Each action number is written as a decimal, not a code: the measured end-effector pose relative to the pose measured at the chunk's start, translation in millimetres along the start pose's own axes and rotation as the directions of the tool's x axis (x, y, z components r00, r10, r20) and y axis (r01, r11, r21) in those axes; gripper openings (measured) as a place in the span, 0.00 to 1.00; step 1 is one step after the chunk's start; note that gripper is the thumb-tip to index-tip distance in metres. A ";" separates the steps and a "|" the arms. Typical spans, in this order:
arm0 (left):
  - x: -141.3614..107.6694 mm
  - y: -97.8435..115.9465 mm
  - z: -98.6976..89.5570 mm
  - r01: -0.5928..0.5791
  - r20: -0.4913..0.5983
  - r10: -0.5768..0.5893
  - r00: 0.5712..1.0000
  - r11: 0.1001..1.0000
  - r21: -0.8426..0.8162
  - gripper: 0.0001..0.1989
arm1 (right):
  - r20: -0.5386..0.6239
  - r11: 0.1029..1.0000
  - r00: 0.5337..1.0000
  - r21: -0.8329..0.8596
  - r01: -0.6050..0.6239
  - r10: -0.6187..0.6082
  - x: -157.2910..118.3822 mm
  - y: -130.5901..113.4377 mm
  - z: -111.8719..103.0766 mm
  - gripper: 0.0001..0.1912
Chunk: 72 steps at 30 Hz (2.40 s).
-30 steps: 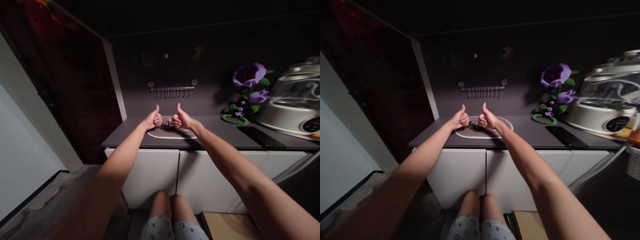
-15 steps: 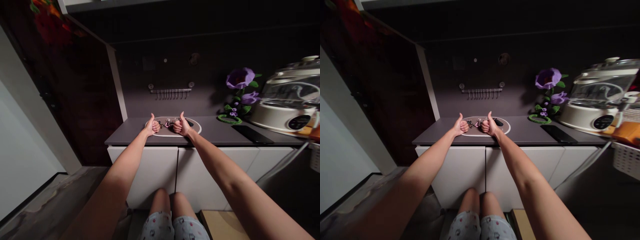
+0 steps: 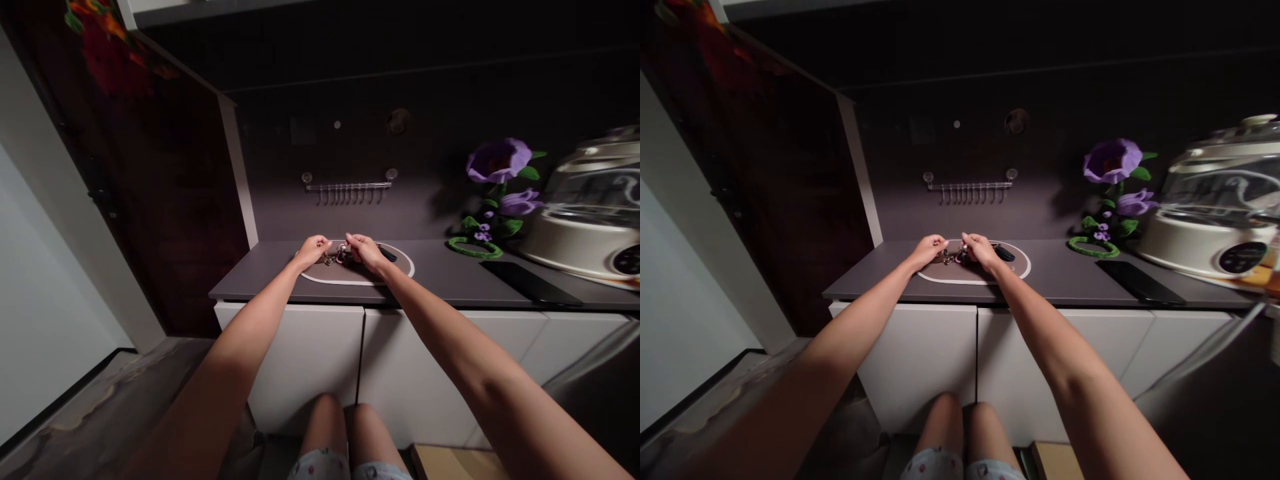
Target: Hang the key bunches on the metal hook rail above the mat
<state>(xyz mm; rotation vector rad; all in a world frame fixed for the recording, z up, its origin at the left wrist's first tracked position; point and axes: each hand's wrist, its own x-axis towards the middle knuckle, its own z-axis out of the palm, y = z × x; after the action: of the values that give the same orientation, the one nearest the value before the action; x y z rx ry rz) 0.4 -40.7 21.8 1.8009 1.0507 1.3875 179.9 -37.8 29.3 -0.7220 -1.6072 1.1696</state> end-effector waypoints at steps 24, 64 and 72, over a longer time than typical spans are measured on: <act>-7.1 -19.8 -7.2 -0.416 0.361 0.207 0.909 0.477 0.774 0.13 | 0.151 0.449 0.957 -0.857 0.251 -0.248 17.2 30.6 -4.6 0.09; 1.8 -16.7 -3.1 -0.205 -0.050 0.328 0.943 0.694 0.690 0.09 | 0.215 0.367 0.897 -0.856 0.364 -0.386 14.1 27.4 17.0 0.10; -1.8 -14.1 -2.8 -0.233 0.003 0.331 0.944 0.657 0.717 0.11 | 0.118 0.455 0.894 -0.828 0.329 -0.433 18.0 28.2 13.8 0.09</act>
<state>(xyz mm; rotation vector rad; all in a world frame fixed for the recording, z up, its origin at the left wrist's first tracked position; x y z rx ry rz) -5.6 -35.4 9.8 2.5547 1.5887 1.3854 158.6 -16.8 8.9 -0.9091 -2.0794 -0.0717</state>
